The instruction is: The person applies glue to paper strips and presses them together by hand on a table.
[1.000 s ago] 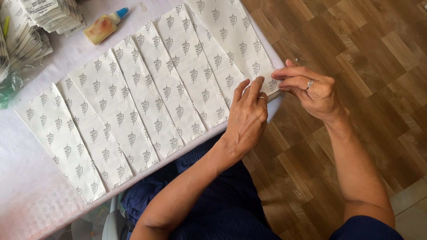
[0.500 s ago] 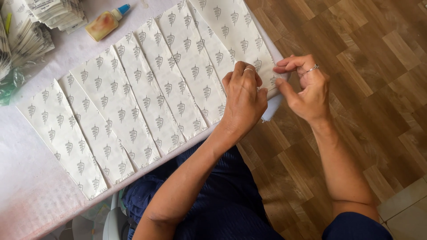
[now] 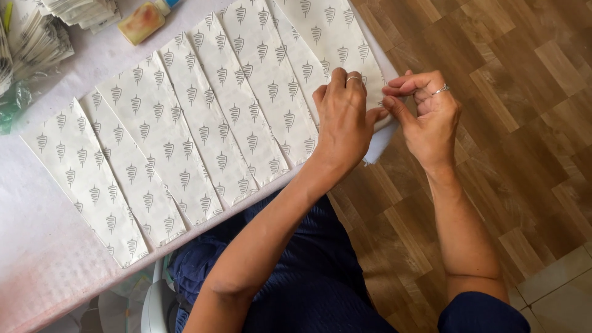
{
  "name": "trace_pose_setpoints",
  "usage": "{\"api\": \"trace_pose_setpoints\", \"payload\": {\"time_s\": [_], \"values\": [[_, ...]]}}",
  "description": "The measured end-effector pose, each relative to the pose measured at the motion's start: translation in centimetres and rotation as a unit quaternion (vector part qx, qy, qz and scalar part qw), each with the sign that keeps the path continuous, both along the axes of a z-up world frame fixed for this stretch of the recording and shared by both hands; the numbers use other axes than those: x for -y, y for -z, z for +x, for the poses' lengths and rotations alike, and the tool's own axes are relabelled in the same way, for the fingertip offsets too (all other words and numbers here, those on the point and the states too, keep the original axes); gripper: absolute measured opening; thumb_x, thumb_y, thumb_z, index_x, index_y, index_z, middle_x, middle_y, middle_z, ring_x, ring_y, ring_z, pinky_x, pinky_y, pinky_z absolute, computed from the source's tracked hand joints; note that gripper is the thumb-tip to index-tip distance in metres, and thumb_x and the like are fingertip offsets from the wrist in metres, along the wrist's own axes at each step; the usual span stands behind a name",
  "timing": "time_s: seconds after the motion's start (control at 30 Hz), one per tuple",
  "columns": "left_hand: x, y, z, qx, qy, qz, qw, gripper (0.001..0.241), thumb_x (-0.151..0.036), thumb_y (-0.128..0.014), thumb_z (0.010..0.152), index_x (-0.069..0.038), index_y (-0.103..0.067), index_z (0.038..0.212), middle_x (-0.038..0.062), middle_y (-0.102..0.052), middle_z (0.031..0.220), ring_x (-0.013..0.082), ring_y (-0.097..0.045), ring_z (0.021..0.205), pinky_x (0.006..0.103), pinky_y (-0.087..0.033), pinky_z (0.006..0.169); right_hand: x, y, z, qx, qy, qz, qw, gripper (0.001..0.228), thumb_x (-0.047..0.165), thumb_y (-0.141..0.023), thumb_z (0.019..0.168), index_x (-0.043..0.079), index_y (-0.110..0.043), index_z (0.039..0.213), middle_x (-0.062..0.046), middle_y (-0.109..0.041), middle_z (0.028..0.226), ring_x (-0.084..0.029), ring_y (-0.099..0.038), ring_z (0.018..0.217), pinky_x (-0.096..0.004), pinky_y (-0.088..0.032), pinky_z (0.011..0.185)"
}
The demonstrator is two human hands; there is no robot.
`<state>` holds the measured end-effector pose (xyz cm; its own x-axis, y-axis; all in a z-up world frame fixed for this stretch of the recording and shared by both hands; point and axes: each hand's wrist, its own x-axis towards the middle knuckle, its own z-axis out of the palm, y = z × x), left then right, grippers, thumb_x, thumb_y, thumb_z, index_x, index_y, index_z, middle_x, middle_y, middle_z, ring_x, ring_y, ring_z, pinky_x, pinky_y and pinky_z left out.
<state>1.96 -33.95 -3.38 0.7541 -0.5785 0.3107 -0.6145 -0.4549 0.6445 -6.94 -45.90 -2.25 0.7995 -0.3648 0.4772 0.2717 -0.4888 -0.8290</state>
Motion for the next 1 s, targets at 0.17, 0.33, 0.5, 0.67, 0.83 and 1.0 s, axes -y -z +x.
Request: {"api": "trace_pose_setpoints", "payload": {"time_s": [0.17,0.33,0.5,0.67,0.83,1.0], "values": [[-0.7,0.1,0.7,-0.04,0.03,0.019,0.999,0.045,-0.009,-0.096,0.061,-0.003,-0.061,0.089,0.007,-0.048,0.094,0.0359,-0.066,0.095,0.0581,-0.042,0.103,0.2,0.4,-0.2,-0.006,-0.003,0.022,1.0,0.02,-0.01,-0.071,0.101,-0.007,-0.052,0.105,-0.022,-0.067,0.11,-0.029,-0.072,0.105,-0.053,-0.04,0.122],[-0.6,0.7,1.1,-0.062,0.037,0.022,0.997,0.045,-0.005,-0.096,0.06,-0.003,-0.062,0.088,0.008,-0.049,0.094,0.0358,-0.067,0.095,0.059,-0.042,0.103,-0.6,-1.0,-0.3,-0.018,0.001,0.009,1.0,0.012,-0.015,-0.06,0.105,-0.009,-0.05,0.106,-0.025,-0.065,0.11,-0.033,-0.072,0.105,-0.055,-0.041,0.12],[-1.0,-0.3,0.6,-0.061,0.047,0.021,0.997,0.044,-0.004,-0.095,0.063,-0.003,-0.061,0.092,0.009,-0.049,0.097,0.0374,-0.067,0.1,0.0578,-0.041,0.106,-0.7,-0.9,-0.4,-0.044,0.02,-0.053,0.997,0.031,0.0,-0.079,0.099,-0.004,-0.05,0.111,-0.019,-0.068,0.111,-0.028,-0.073,0.104,-0.052,-0.036,0.122],[-0.9,0.5,0.9,-0.07,0.048,0.026,0.996,0.038,0.003,-0.089,0.066,-0.003,-0.062,0.092,0.01,-0.05,0.1,0.0375,-0.067,0.102,0.0581,-0.042,0.106,-0.4,-0.3,-0.3,-0.031,0.022,-0.044,0.998,0.024,-0.005,-0.075,0.101,-0.006,-0.052,0.109,-0.019,-0.069,0.11,-0.029,-0.073,0.104,-0.052,-0.037,0.122],[-0.2,0.0,0.2,-0.039,0.024,0.041,0.998,0.034,-0.02,-0.089,0.075,-0.004,-0.063,0.091,0.005,-0.048,0.095,0.0293,-0.065,0.098,0.0544,-0.043,0.103,-0.6,-0.4,-0.5,-0.028,0.032,-0.05,0.998,0.021,-0.004,-0.073,0.102,-0.006,-0.053,0.108,-0.02,-0.069,0.11,-0.029,-0.073,0.104,-0.052,-0.038,0.121],[-0.6,-0.3,0.7,-0.016,0.038,0.068,0.997,0.047,-0.016,-0.096,0.064,-0.001,-0.064,0.095,0.009,-0.051,0.097,0.0361,-0.065,0.1,0.0579,-0.043,0.103,-0.4,-0.2,-0.4,-0.029,0.025,-0.031,0.999,0.02,-0.005,-0.073,0.101,-0.006,-0.054,0.107,-0.021,-0.069,0.111,-0.029,-0.073,0.105,-0.052,-0.04,0.12]]}}
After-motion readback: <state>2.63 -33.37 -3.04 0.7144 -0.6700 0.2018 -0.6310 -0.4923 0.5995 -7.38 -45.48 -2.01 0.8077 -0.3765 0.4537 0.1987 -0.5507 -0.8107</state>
